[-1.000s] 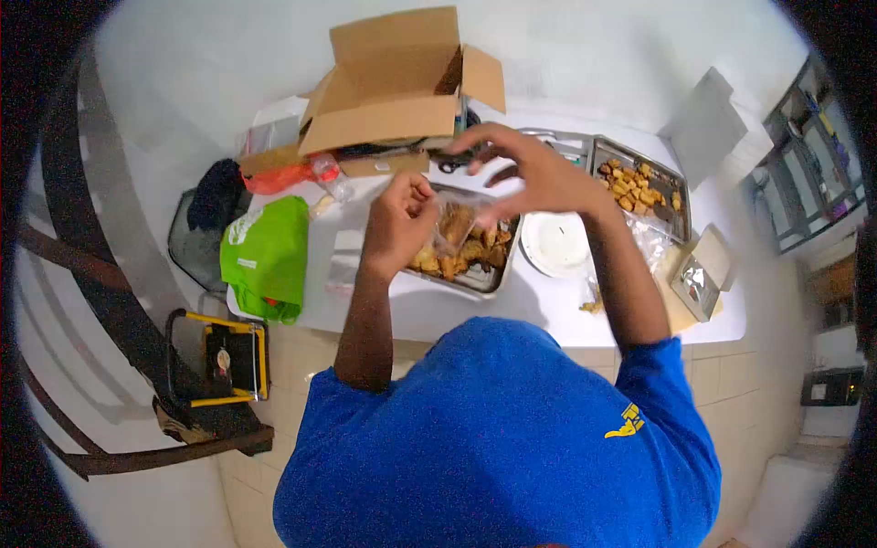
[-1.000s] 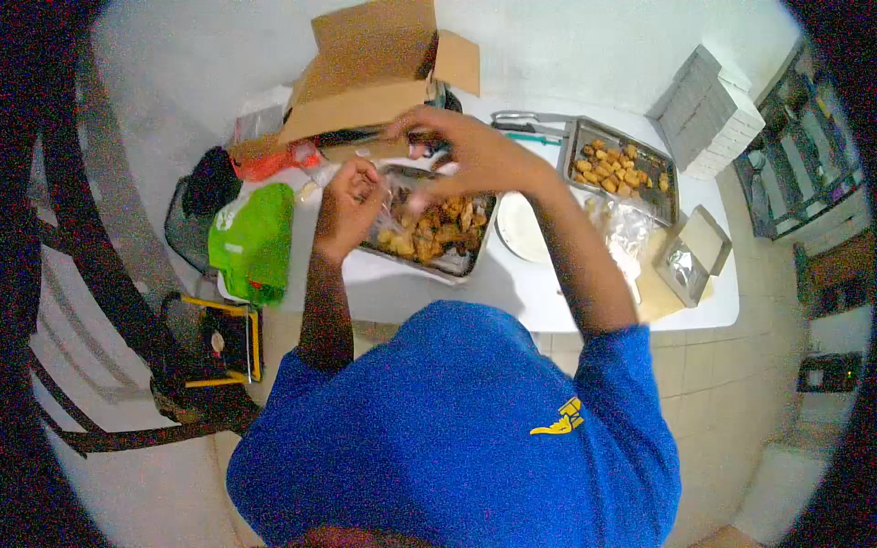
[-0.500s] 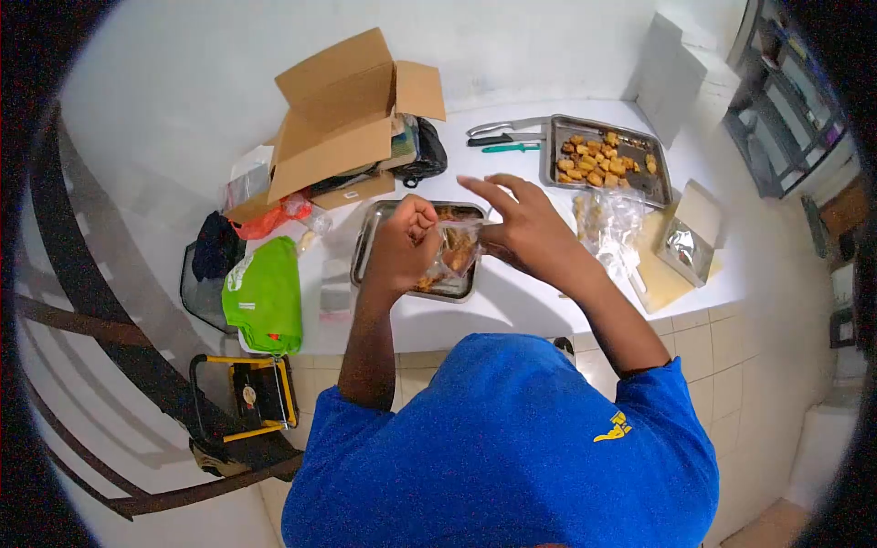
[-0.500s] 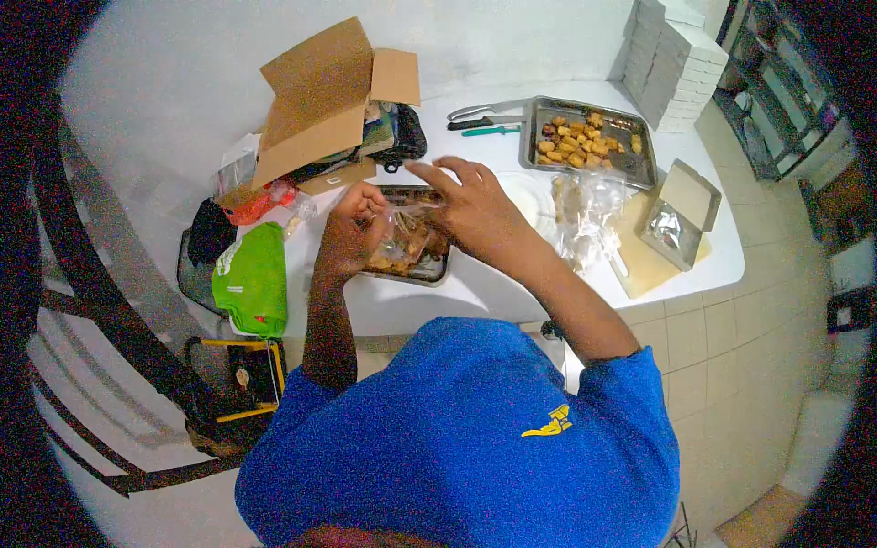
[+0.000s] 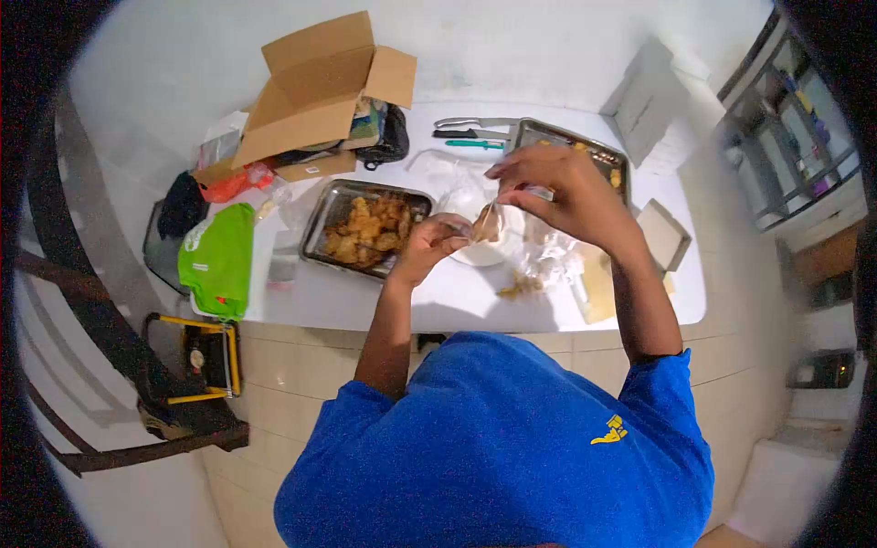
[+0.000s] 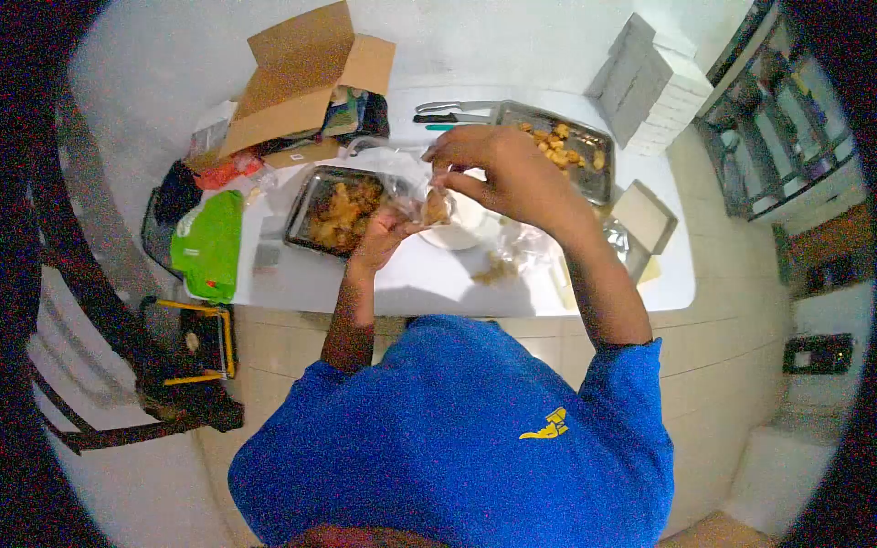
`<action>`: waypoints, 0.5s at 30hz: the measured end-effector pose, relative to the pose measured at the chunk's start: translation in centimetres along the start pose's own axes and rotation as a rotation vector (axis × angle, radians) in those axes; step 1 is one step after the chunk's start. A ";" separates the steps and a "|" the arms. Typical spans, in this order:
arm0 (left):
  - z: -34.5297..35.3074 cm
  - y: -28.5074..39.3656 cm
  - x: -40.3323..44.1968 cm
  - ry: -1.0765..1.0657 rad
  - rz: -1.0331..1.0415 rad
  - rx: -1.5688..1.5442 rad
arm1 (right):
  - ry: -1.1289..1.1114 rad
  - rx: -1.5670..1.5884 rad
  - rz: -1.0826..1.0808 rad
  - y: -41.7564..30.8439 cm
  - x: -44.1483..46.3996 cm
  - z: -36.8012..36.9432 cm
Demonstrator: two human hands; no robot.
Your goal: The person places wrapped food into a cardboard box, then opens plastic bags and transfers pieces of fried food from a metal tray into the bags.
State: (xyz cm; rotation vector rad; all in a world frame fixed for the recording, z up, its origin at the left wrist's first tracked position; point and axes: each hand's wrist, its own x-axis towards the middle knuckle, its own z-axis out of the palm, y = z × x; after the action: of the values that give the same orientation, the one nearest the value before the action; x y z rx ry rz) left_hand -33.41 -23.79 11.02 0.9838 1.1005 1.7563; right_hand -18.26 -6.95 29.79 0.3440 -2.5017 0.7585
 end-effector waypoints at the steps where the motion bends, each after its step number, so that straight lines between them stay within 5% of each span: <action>1: 1.0 -0.5 0.4 0.008 0.019 0.003 | -0.018 -0.028 -0.002 0.2 -0.4 -1.1; 9: 6.4 -2.4 0.5 0.247 0.271 -0.091 | 0.012 0.060 0.186 0.2 -3.7 -6.4; 15: 8.7 -4.9 -1.1 0.374 0.397 0.101 | -0.033 0.024 0.018 2.2 -5.7 -5.9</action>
State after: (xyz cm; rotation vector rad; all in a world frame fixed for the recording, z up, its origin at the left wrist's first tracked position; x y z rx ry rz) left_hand -24.05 -20.90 8.92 1.0103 1.3008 2.2936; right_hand -12.01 -1.20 30.05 0.3456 -2.5311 0.7962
